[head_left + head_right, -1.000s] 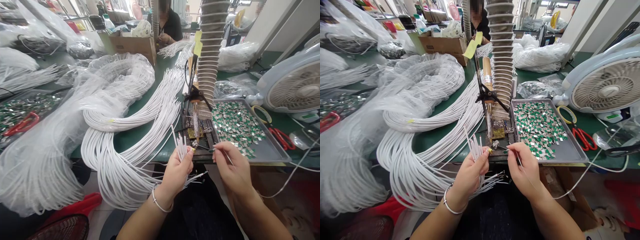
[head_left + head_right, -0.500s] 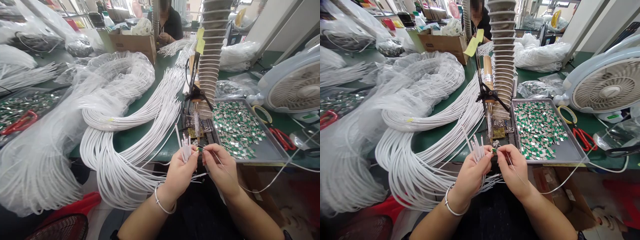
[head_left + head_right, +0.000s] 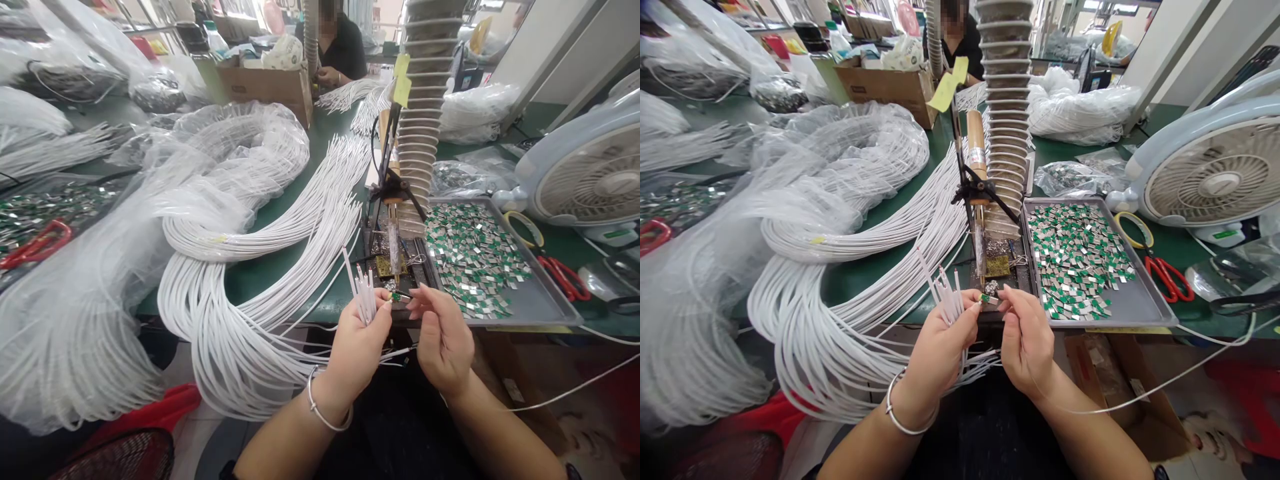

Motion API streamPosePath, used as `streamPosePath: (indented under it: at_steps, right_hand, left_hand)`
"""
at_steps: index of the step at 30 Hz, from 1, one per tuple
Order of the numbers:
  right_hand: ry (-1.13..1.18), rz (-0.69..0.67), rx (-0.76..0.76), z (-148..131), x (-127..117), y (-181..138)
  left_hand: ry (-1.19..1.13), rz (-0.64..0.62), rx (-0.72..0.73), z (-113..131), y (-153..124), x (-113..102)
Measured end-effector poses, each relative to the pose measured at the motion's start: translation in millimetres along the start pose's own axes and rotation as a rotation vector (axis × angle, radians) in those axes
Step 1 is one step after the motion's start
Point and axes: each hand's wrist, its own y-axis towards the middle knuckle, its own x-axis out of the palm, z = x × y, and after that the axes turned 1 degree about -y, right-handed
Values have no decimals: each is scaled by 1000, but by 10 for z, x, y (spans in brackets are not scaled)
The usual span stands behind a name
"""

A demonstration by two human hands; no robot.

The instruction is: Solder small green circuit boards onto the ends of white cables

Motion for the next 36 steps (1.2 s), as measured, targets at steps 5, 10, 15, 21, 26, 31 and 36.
streamPosePath:
  at_steps: [5,10,15,21,26,31,36]
  right_hand:
    - [85,57,20,-3,25,-36]
    - [58,23,-66,-17,-14,9]
    - [-1,26,-131,-46,-33,75]
    - [-7,31,-137,-25,-10,50]
    - [-25,48,-156,-7,6,53]
    - [-31,61,-171,-22,16,88]
    - [-36,70,-186,-30,28,111]
  left_hand:
    - [-25,-14,-32,23,-3,32]
    - [-74,-45,-32,58,-5,60]
    - [-117,-66,-35,80,-18,59]
    - [-107,-43,-27,97,-37,68]
    - [-98,-28,-39,118,-36,78]
    - [-108,-44,-40,101,-19,74]
    - [-123,-51,-42,124,-5,85]
